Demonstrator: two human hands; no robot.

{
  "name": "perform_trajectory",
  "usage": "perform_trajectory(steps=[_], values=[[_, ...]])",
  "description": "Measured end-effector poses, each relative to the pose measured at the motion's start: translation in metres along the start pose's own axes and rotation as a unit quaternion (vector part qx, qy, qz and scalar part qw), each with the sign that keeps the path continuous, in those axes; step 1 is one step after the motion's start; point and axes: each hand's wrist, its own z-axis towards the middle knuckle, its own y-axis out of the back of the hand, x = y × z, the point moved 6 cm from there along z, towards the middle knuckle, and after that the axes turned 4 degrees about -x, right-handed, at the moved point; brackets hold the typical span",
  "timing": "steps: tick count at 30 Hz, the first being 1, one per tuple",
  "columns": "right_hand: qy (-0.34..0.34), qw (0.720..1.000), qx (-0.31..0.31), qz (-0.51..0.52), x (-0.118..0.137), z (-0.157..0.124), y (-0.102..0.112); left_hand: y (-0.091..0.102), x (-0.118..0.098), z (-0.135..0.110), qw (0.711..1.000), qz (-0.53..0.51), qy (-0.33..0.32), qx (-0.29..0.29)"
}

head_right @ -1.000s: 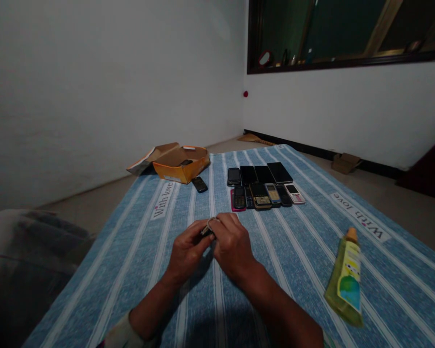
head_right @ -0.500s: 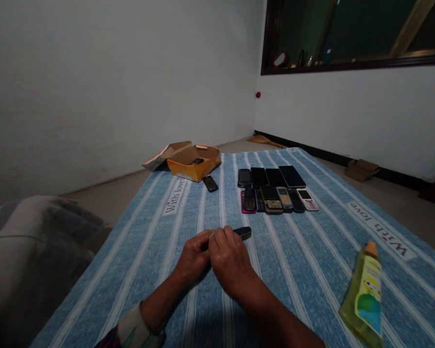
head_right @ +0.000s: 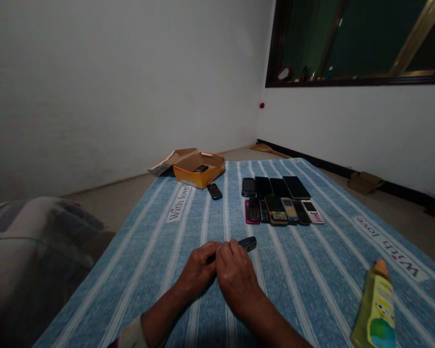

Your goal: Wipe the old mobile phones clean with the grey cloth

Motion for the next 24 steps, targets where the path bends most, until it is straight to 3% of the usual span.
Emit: perform_trajectory(steps=[5,11,19,24], values=[[0.006,1.0,-0.003,-0.014,-0.013,-0.003,0.004,0.0,0.0,0.0,1.0,0.021,0.016,0.006],[-0.05,0.997,0.016,-0.051,-0.05,-0.005,0.007,0.001,-0.003,0.002,0.999,0.037,0.017,0.012],[-0.014,0.999,-0.005,-0.028,-0.001,0.0,-0.005,0.0,0.002,-0.001,1.0,0.031,-0.005,0.002],[-0.035,0.998,0.02,-0.049,-0.031,-0.002,0.003,-0.001,0.004,-0.002,0.999,0.049,0.0,-0.004]])
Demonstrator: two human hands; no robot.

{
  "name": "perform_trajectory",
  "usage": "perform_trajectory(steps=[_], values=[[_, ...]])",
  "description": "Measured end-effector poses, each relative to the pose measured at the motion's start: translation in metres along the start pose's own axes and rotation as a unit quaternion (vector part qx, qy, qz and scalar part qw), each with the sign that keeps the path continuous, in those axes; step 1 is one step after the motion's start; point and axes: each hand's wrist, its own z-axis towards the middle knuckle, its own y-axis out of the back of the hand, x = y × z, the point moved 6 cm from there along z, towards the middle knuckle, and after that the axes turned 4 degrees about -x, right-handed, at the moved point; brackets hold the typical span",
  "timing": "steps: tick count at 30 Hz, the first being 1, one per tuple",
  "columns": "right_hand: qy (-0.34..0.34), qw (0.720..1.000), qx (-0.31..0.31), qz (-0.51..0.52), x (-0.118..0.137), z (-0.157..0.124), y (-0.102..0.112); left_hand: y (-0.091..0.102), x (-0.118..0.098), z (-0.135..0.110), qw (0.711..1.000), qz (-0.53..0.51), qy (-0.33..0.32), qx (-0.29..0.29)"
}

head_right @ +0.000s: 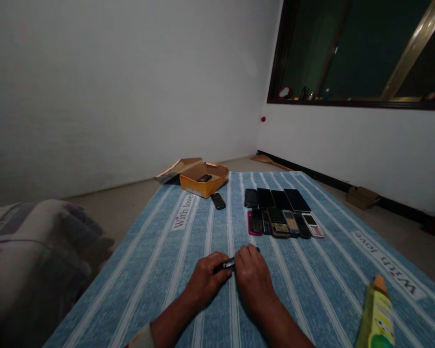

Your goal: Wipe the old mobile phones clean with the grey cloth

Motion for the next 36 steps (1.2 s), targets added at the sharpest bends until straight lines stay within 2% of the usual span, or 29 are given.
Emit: perform_trajectory(steps=[3,9,11,18,20,22,25,28,34,36], values=[[-0.019,1.0,-0.003,-0.021,-0.012,-0.001,0.0,0.0,0.001,0.0,1.0,0.003,0.0,-0.001],[0.03,0.997,-0.069,0.001,0.025,-0.01,-0.007,-0.001,0.005,-0.002,1.0,-0.014,0.002,-0.007],[0.035,0.996,-0.081,0.006,0.028,-0.013,-0.008,-0.001,0.004,-0.002,1.0,-0.01,0.005,-0.005],[-0.006,0.999,-0.053,-0.008,-0.021,-0.008,-0.001,0.003,-0.003,-0.003,1.0,0.002,0.001,-0.004],[-0.017,0.999,-0.043,-0.01,-0.025,-0.008,-0.002,0.003,-0.003,-0.003,1.0,0.0,0.001,-0.003],[-0.008,0.998,-0.057,-0.004,-0.015,-0.009,-0.004,0.003,-0.002,-0.003,1.0,0.003,0.002,0.001],[0.036,0.993,-0.113,0.006,0.013,-0.015,-0.006,0.002,0.0,-0.002,1.0,0.0,0.002,-0.004],[0.054,0.991,-0.123,0.022,0.026,-0.018,-0.007,0.001,0.002,-0.002,1.0,-0.006,0.007,-0.007],[-0.002,0.997,-0.069,0.02,-0.016,-0.013,-0.002,0.001,0.0,-0.002,1.0,0.012,0.0,0.007],[-0.014,0.998,-0.059,0.008,-0.02,-0.012,-0.004,0.002,0.0,-0.002,1.0,0.011,0.0,0.005]])
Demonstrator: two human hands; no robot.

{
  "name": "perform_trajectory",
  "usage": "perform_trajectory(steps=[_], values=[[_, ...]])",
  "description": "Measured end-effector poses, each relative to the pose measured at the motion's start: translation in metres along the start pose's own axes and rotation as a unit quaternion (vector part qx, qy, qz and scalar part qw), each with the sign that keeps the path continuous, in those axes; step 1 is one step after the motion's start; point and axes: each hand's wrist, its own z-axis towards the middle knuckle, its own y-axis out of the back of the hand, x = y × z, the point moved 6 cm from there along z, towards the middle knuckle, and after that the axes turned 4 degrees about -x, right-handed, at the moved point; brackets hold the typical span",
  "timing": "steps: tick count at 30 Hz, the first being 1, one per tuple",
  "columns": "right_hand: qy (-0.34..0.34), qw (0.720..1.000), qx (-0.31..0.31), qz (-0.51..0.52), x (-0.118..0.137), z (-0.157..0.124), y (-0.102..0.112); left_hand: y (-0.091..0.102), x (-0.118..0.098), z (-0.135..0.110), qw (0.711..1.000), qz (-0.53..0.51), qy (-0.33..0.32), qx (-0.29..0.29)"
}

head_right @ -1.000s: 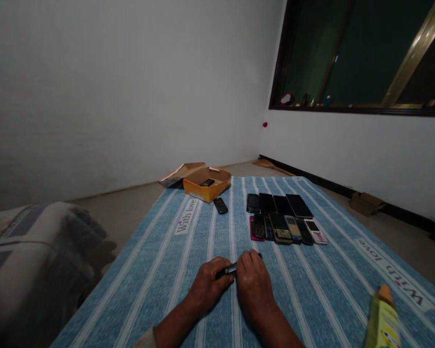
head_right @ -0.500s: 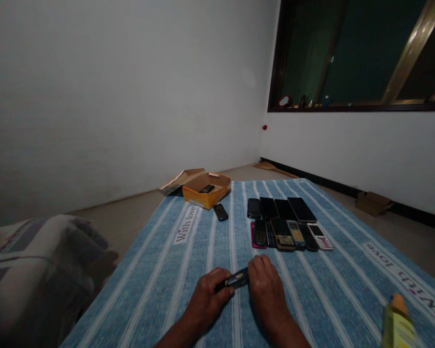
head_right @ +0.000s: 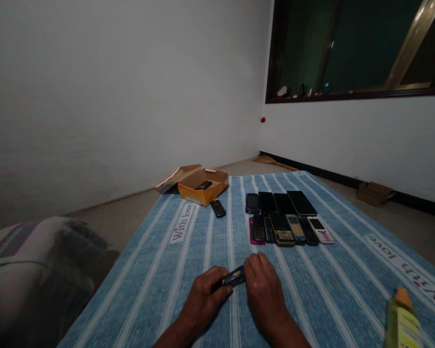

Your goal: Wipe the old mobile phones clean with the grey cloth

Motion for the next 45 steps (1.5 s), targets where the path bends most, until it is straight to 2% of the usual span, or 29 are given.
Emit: perform_trajectory(steps=[5,7,9,14,16,18,21,23,25,29,31,33,37,39,41,45], values=[[0.061,0.996,-0.068,0.006,0.039,-0.008,-0.005,0.002,-0.002,0.0,1.0,-0.02,-0.007,-0.011],[0.071,0.995,-0.07,0.016,0.048,-0.01,-0.007,0.001,-0.002,0.0,1.0,-0.022,-0.004,-0.013],[0.062,0.996,-0.053,0.023,0.041,-0.01,-0.007,0.001,-0.002,0.0,1.0,-0.014,0.003,-0.011],[-0.002,1.0,-0.012,0.005,-0.004,-0.002,-0.001,0.001,-0.004,0.001,1.0,-0.001,0.001,0.003],[-0.015,1.0,-0.004,0.002,-0.009,-0.001,0.0,0.001,-0.004,0.001,1.0,0.002,0.001,0.003],[-0.003,1.0,-0.019,0.009,0.0,-0.002,-0.001,0.001,-0.003,0.0,1.0,0.001,0.002,0.004],[0.059,0.996,-0.063,0.031,0.029,-0.008,-0.002,0.0,-0.003,0.0,1.0,-0.01,0.006,0.001],[0.078,0.994,-0.067,0.042,0.04,-0.011,-0.003,0.001,-0.002,0.0,1.0,-0.016,0.013,-0.004],[0.072,0.995,-0.06,0.043,0.036,-0.011,-0.003,0.001,-0.002,0.0,1.0,-0.015,0.016,-0.003],[0.009,0.999,-0.027,0.023,0.002,-0.003,0.0,0.0,-0.003,0.0,1.0,-0.003,0.005,0.006],[-0.01,1.0,-0.018,0.014,-0.007,-0.001,0.001,0.0,-0.003,0.0,1.0,0.001,0.002,0.007],[-0.002,0.999,-0.031,0.009,-0.002,-0.002,0.002,0.0,-0.002,0.0,1.0,0.0,0.001,0.006],[0.066,0.995,-0.074,0.018,0.035,-0.01,0.002,-0.001,-0.001,0.0,1.0,-0.015,0.009,0.0],[0.079,0.994,-0.068,0.027,0.045,-0.012,0.0,-0.001,-0.001,0.0,1.0,-0.017,0.015,-0.004],[0.065,0.996,-0.047,0.035,0.041,-0.01,-0.001,-0.001,-0.001,0.0,1.0,-0.011,0.019,-0.002],[0.004,0.999,-0.016,0.032,0.007,-0.002,0.002,-0.001,-0.003,0.0,1.0,0.004,0.01,0.007]])
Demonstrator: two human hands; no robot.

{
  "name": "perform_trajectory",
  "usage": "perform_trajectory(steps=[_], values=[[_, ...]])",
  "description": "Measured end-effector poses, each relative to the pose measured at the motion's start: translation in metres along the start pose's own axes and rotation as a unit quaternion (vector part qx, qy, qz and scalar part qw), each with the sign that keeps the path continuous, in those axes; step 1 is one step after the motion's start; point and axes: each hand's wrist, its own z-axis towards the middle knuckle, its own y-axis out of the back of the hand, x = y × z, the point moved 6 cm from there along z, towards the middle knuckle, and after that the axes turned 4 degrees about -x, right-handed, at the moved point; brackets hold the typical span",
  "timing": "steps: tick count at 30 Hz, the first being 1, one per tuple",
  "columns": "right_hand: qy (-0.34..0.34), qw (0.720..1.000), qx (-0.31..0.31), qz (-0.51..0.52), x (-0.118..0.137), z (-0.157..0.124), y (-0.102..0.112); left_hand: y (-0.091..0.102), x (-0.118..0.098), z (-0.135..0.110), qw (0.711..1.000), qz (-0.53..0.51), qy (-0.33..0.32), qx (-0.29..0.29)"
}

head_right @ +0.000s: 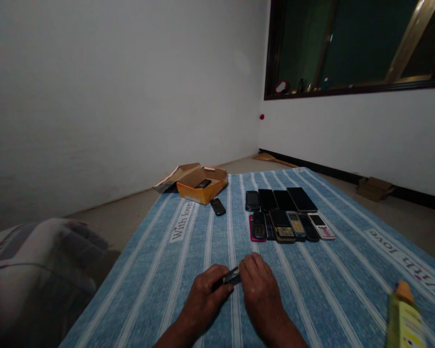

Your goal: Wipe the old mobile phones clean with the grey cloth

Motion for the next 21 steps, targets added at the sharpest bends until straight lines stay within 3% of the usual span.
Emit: perform_trajectory(steps=[3,5,13,17,21], values=[[-0.038,0.999,0.013,-0.009,-0.021,0.002,0.002,0.0,0.0,0.0,1.0,0.002,-0.013,0.001],[-0.041,0.999,0.011,-0.014,-0.021,0.001,0.002,0.0,-0.001,0.0,1.0,0.001,-0.021,0.0],[0.061,0.997,-0.042,0.0,0.036,-0.005,-0.004,0.0,0.0,0.001,1.0,-0.025,-0.012,-0.007],[0.02,1.0,-0.017,0.014,0.017,0.006,0.004,-0.001,0.0,0.001,1.0,-0.012,-0.009,-0.001],[-0.01,0.999,-0.031,0.023,-0.007,0.014,0.017,0.0,0.0,0.002,1.0,-0.005,-0.014,-0.004]])
